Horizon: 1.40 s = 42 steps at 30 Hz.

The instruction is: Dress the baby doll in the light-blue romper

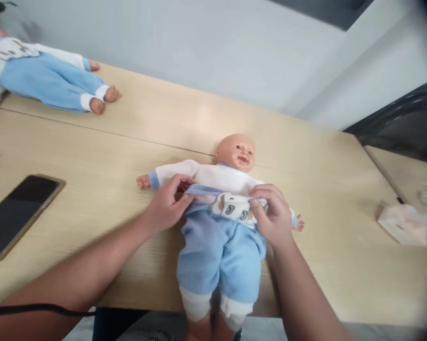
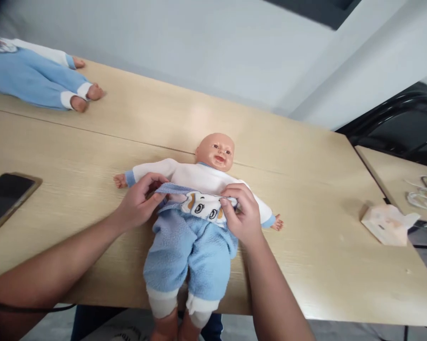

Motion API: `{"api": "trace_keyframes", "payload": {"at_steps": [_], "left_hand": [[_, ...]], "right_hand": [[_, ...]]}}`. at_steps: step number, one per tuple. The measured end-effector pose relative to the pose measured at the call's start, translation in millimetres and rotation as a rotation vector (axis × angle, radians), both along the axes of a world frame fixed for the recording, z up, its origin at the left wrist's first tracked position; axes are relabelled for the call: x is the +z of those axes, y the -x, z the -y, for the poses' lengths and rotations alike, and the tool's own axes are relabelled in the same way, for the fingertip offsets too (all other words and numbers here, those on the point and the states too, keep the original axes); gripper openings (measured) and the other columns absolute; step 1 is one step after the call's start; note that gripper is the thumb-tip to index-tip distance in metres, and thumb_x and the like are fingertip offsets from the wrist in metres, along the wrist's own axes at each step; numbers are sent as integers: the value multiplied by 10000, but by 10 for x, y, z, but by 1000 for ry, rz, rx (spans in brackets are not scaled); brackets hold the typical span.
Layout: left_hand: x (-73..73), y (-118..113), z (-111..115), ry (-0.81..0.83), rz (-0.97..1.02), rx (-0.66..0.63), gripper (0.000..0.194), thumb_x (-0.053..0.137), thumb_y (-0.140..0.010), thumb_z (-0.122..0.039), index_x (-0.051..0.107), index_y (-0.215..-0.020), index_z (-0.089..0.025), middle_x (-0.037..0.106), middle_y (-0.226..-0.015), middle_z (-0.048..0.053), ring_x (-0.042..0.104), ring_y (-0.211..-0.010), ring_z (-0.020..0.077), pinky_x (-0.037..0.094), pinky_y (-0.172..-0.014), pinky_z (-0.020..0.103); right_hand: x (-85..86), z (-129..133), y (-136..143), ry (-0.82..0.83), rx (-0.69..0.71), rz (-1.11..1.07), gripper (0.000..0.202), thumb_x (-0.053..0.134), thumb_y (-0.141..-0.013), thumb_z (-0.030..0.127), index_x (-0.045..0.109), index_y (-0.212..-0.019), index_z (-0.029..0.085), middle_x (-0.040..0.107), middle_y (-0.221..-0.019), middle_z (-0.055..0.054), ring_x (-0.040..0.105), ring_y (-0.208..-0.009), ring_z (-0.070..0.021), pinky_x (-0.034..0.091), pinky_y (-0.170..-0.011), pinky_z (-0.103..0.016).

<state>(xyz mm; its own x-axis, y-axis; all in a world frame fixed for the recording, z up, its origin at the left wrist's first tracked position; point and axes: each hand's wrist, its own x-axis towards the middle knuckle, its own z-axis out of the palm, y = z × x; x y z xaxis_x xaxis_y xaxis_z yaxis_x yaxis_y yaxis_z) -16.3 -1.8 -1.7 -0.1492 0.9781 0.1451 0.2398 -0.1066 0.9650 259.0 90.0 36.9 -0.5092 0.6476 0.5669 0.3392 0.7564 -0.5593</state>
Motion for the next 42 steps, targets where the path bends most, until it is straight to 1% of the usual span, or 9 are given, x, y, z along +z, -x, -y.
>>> {"api": "trace_keyframes", "payload": {"at_steps": [4, 8, 12, 16, 19, 25, 29, 36, 42], "left_hand": [[0, -58, 26, -9, 8, 25, 216, 558, -981, -349, 585, -1143, -209, 673, -1040, 50, 652, -950, 215, 534, -875, 366], [51, -92, 51, -68, -65, 36, 213, 567, -940, -260, 573, -1147, -213, 659, -1061, 43, 633, -981, 215, 519, -903, 365], [80, -98, 95, -217, -144, -16, 211, 566, -896, -184, 575, -1104, -216, 664, -1046, 39, 625, -964, 203, 513, -893, 340], [44, -89, 93, -324, -197, -4, 204, 576, -893, -182, 574, -1094, -216, 666, -1020, 43, 626, -957, 207, 510, -888, 347], [36, -79, 87, -414, -248, 14, 216, 572, -880, -161, 578, -1089, -215, 676, -1008, 51, 636, -952, 214, 514, -885, 363], [136, -74, 252, -680, -388, 113, 225, 606, -874, -181, 613, -1090, -246, 715, -1022, 55, 647, -1035, 243, 487, -984, 426], [160, -96, 307, -572, -348, 220, 209, 623, -867, -214, 631, -1071, -258, 727, -1100, 62, 652, -1112, 255, 471, -1057, 463], [9, -84, 0, -161, 423, 119, 154, 535, -945, -316, 534, -1059, -211, 740, -982, 53, 724, -901, 191, 575, -815, 332], [-29, 20, -37, -110, 152, 118, 155, 600, -927, -316, 605, -1040, -211, 722, -896, 0, 673, -749, 144, 503, -664, 251]], "right_hand": [[282, -154, 144, 97, 162, 99, 254, 471, -1056, 340, 689, -999, 223, 696, -1033, -89, 663, -1017, -247, 514, -920, -415], [505, -429, 754, 132, 245, 365, 299, 443, -1066, 318, 714, -1116, 202, 736, -1141, -102, 669, -1093, -254, 494, -1000, -424], [326, -608, 1660, -27, 464, 723, 408, 650, -968, 286, 634, -1364, 188, 683, -1339, -127, 618, -1215, -281, 472, -1021, -395], [179, -614, 2165, -111, 679, 987, 488, 713, -900, 190, 621, -1379, 175, 728, -1141, -98, 668, -1040, -254, 489, -920, -338], [335, -582, 2047, -82, 630, 905, 632, 698, -861, 128, 529, -1466, 196, 676, -1196, -112, 646, -1083, -259, 497, -913, -347], [794, -562, 1369, 28, 607, 627, 443, 605, -834, 60, 604, -1259, 186, 660, -1203, -106, 621, -1131, -248, 497, -981, -393], [857, -468, 1134, 15, 619, 680, 459, 571, -822, 37, 645, -1240, 213, 661, -1251, -109, 613, -1176, -252, 492, -1019, -440], [800, -330, 980, 66, 612, 758, 537, 531, -800, -9, 682, -1249, 244, 633, -1335, -108, 575, -1273, -264, 470, -1076, -469], [848, -165, 1085, 322, 660, 653, 286, 466, -973, 177, 720, -1102, 204, 679, -1222, -93, 611, -1183, -233, 457, -1081, -426]]}}
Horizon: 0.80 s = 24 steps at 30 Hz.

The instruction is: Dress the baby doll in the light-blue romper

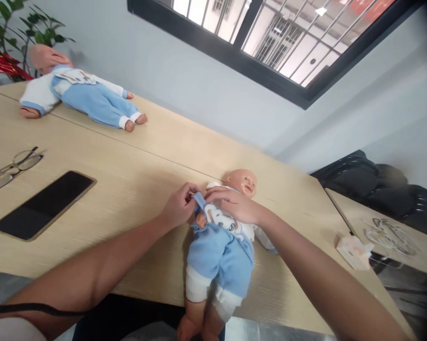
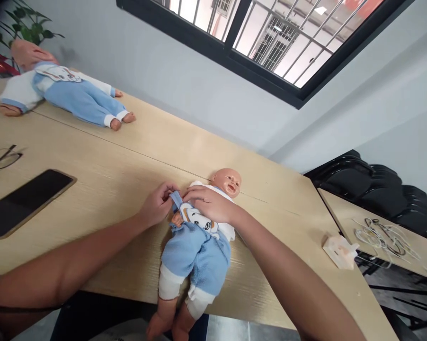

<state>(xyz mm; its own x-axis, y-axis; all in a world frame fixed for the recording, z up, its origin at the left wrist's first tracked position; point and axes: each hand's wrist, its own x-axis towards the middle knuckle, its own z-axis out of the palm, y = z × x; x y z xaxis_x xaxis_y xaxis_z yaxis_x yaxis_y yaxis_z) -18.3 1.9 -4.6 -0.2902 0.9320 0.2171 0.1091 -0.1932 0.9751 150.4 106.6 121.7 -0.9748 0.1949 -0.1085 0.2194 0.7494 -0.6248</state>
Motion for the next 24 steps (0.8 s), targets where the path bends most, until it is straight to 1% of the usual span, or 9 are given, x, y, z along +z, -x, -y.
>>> {"api": "trace_keyframes", "payload": {"at_steps": [2, 5, 8, 11, 13, 17, 19, 21, 24], "left_hand": [[15, 2, 20, 1, -63, 15, 132, 579, -922, -274, 613, -1036, -217, 718, -894, -10, 665, -736, 136, 498, -669, 248], [42, -3, 29, 18, -100, 6, 128, 571, -916, -262, 609, -1031, -220, 722, -910, -4, 676, -749, 143, 507, -681, 255], [73, 17, 22, 100, -195, 33, 190, 615, -901, -293, 595, -1081, -234, 746, -1003, 13, 684, -727, 152, 504, -680, 278], [91, 70, 2, 258, -341, 28, 310, 650, -894, -350, 591, -1184, -258, 769, -1010, 28, 709, -751, 201, 497, -698, 321], [80, 107, -23, 300, -361, -43, 281, 590, -931, -350, 619, -1195, -256, 780, -969, 42, 729, -837, 238, 507, -737, 343], [37, 136, -71, 160, -349, -147, 292, 458, -976, -265, 670, -1176, -242, 781, -1108, 63, 722, -1016, 235, 520, -856, 345], [38, 141, -75, 144, -407, -126, 301, 473, -966, -263, 671, -1193, -246, 779, -1117, 67, 724, -1010, 239, 516, -848, 344], [77, 158, -63, 200, -456, -61, 294, 521, -950, -293, 655, -1208, -250, 784, -1075, 72, 735, -958, 252, 506, -796, 343], [201, 201, -3, 317, -475, 3, 358, 552, -961, -457, 613, -1243, -245, 779, -905, 71, 742, -861, 282, 478, -706, 342]], "right_hand": [[22, 66, 73, 68, -81, 50, 279, 487, -1020, 331, 722, -958, 195, 692, -1121, -81, 632, -1064, -220, 478, -1011, -391], [69, 77, 142, 183, -263, 134, 310, 575, -966, 461, 681, -863, 189, 678, -944, -46, 617, -884, -193, 498, -838, -329], [125, -18, 152, 337, -443, 153, 257, 586, -905, 428, 661, -865, 186, 610, -781, -6, 563, -742, -160, 451, -663, -269], [137, -126, 156, 365, -550, 253, 198, 587, -846, 377, 661, -830, 194, 522, -685, 17, 487, -632, -142, 354, -518, -244], [106, -173, 181, 328, -556, 321, 186, 578, -830, 360, 660, -793, 197, 496, -667, 22, 452, -604, -138, 309, -486, -247], [24, -202, 273, 288, -465, 335, 244, 607, -841, 393, 676, -742, 181, 576, -709, 4, 453, -639, -134, 340, -559, -264], [8, -206, 317, 320, -421, 342, 314, 634, -849, 474, 691, -757, 179, 591, -708, 1, 452, -642, -136, 351, -579, -268], [14, -221, 344, 343, -388, 342, 348, 641, -849, 520, 699, -786, 183, 596, -708, 3, 452, -637, -136, 354, -582, -266], [40, -273, 354, 298, -421, 341, 296, 633, -848, 478, 700, -816, 192, 598, -706, 14, 447, -611, -126, 345, -566, -259]]}}
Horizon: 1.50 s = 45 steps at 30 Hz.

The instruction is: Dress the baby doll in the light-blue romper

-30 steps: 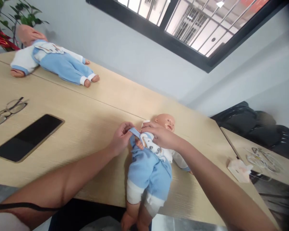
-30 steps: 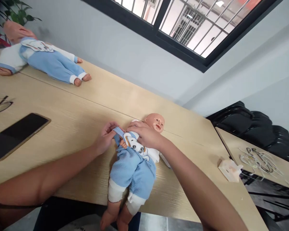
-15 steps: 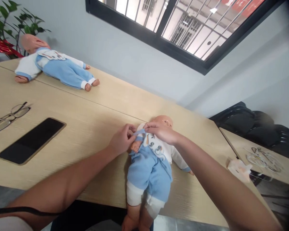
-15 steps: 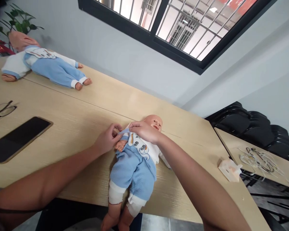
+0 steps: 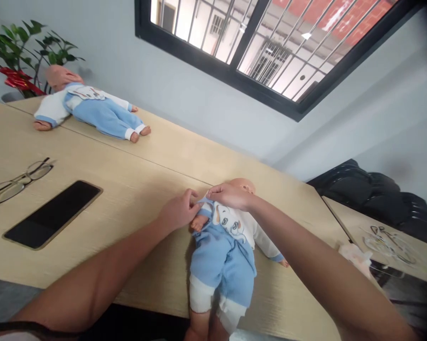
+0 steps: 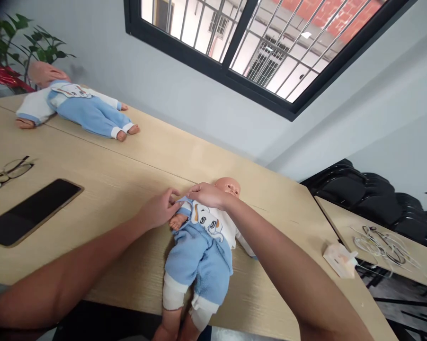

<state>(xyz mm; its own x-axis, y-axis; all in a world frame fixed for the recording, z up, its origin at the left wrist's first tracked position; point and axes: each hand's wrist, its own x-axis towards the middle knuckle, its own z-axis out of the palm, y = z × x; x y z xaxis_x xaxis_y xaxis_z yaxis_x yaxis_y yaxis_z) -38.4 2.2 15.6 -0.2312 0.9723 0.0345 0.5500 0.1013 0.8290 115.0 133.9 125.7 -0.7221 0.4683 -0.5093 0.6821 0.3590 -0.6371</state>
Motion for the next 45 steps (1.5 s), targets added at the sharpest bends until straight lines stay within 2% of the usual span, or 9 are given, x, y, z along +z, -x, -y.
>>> {"api": "trace_keyframes", "payload": {"at_steps": [3, 6, 10, 17, 22, 27, 33, 38, 45], "left_hand": [[137, -10, 109, 26, -49, -40, 587, 504, -960, -638, 543, -1387, -238, 751, -794, 66, 739, -796, 309, 459, -661, 346], [210, -118, 217, -32, -153, -121, 756, 574, -917, -657, 448, -1518, -216, 768, -928, 127, 740, -841, 356, 470, -664, 376], [219, -228, 250, -89, -149, -107, 592, 519, -986, -490, 477, -1486, -175, 767, -1003, 177, 735, -848, 375, 473, -658, 406], [195, -19, 150, -307, -105, -270, 402, 545, -978, -403, 642, -1348, -277, 753, -895, 51, 715, -803, 264, 503, -718, 349], [122, 62, 115, -489, -57, -345, 340, 555, -984, -374, 747, -1221, -224, 702, -762, 26, 642, -703, 185, 495, -712, 305], [43, 140, 83, -611, 26, -422, 309, 618, -934, -318, 790, -1162, -201, 648, -642, -11, 550, -573, 117, 463, -620, 252], [73, 349, 114, -384, 477, -438, 399, 648, -912, -396, 781, -1188, -141, 653, -578, -15, 570, -463, 99, 469, -472, 213], [165, 584, 29, -191, 710, -198, 448, 611, -904, -489, 769, -1032, -90, 608, -546, -18, 605, -412, 136, 440, -346, 212], [52, 664, -103, 7, 681, -164, 403, 562, -906, -482, 658, -1109, -147, 619, -609, -28, 682, -545, 178, 568, -519, 282]], "right_hand": [[8, -45, -2, -10, -84, 18, 222, 652, -810, 416, 694, -819, 197, 610, -693, 15, 462, -590, -126, 354, -550, -257], [-2, -36, 18, 58, -147, 15, 202, 669, -790, 393, 691, -798, 193, 665, -738, -17, 517, -631, -148, 403, -570, -267], [15, -8, 67, 81, -132, 1, 214, 670, -807, 360, 660, -668, 198, 678, -748, -35, 548, -685, -170, 460, -640, -289], [26, -78, 84, 167, -113, -20, 193, 748, -767, 388, 708, -706, 210, 676, -751, -21, 572, -719, -170, 462, -669, -284], [-60, -100, 131, 22, -242, 8, 396, 754, -787, 497, 553, -609, 206, 499, -588, 13, 386, -545, -120, 316, -522, -279], [-72, -146, 158, -197, -399, 150, 366, 713, -867, 443, 577, -643, 186, 547, -613, -19, 424, -506, -117, 332, -511, -285], [40, -318, -32, -491, -528, 311, 293, 620, -931, 356, 726, -757, 146, 667, -651, -69, 606, -585, -158, 395, -543, -251], [113, -361, -402, -494, -621, 238, 438, 634, -921, 489, 706, -700, 118, 641, -585, -96, 556, -503, -163, 364, -489, -281], [-51, -10, -681, -47, -707, -219, 278, 642, -867, 445, 721, -928, 186, 639, -690, -30, 486, -548, -140, 322, -478, -244]]}}
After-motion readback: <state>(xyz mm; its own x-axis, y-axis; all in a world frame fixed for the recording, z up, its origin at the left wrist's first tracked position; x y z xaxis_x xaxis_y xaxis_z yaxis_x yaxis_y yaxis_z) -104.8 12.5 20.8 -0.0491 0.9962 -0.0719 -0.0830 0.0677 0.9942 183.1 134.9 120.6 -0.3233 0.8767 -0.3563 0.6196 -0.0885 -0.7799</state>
